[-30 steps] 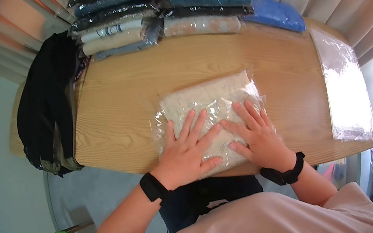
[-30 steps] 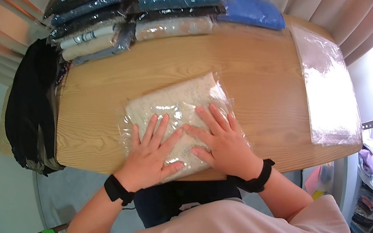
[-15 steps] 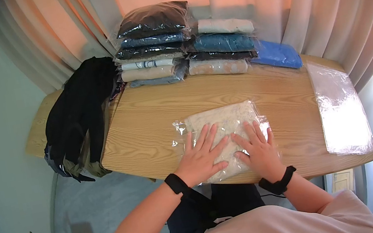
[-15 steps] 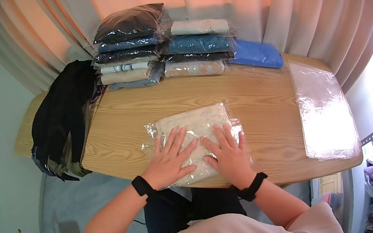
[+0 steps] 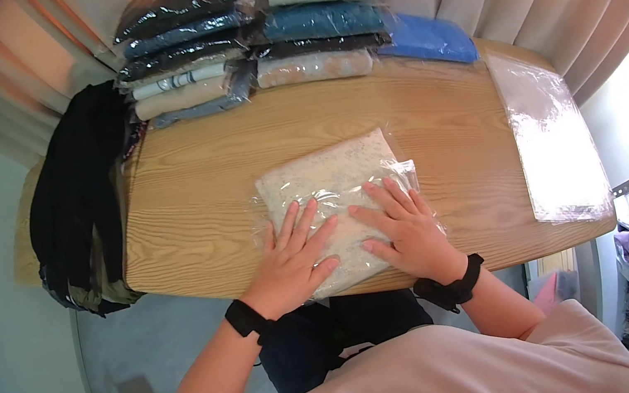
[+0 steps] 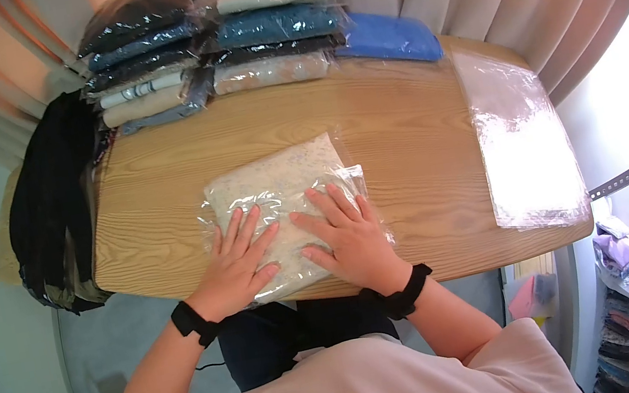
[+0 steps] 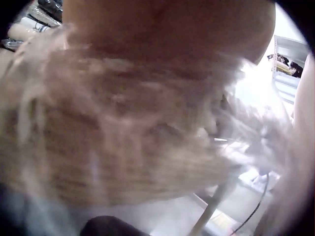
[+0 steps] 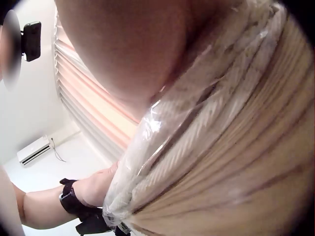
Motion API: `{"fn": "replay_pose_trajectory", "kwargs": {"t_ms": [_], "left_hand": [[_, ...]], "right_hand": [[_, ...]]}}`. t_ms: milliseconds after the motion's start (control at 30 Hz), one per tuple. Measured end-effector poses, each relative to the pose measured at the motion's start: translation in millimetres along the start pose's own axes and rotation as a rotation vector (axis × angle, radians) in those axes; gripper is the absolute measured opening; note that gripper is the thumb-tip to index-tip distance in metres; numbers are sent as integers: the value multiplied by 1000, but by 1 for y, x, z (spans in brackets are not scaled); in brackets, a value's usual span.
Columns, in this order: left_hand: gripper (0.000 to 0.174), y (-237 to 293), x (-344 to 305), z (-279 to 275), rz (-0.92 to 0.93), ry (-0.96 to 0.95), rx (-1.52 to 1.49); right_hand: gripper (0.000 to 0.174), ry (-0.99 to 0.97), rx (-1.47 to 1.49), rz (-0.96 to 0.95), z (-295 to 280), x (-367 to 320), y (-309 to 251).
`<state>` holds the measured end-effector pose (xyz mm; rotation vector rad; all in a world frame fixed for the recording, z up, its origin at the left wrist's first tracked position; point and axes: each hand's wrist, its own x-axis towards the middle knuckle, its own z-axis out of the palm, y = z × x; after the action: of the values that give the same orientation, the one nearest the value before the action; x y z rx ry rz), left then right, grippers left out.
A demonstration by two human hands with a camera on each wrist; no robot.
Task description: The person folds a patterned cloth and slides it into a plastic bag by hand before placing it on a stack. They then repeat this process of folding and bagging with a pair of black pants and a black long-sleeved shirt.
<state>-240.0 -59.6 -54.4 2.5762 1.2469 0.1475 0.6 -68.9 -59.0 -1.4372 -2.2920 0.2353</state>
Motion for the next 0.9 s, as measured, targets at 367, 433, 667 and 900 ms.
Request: {"fn": "replay_pose_trajectory", "kwargs": {"t_ms": [367, 433, 667, 900], "left_hand": [[58, -6, 2, 2, -5, 3, -81], [59, -12, 4, 4, 24, 31, -105], [52, -4, -23, -6, 49, 289, 32], [63, 12, -63, 9, 98, 352, -130]], "right_hand": [[46, -1, 18, -40, 4, 4, 4], [45, -4, 16, -58, 5, 3, 8], [44, 172, 55, 61, -9, -29, 32], [49, 162, 284, 105, -15, -67, 13]]}}
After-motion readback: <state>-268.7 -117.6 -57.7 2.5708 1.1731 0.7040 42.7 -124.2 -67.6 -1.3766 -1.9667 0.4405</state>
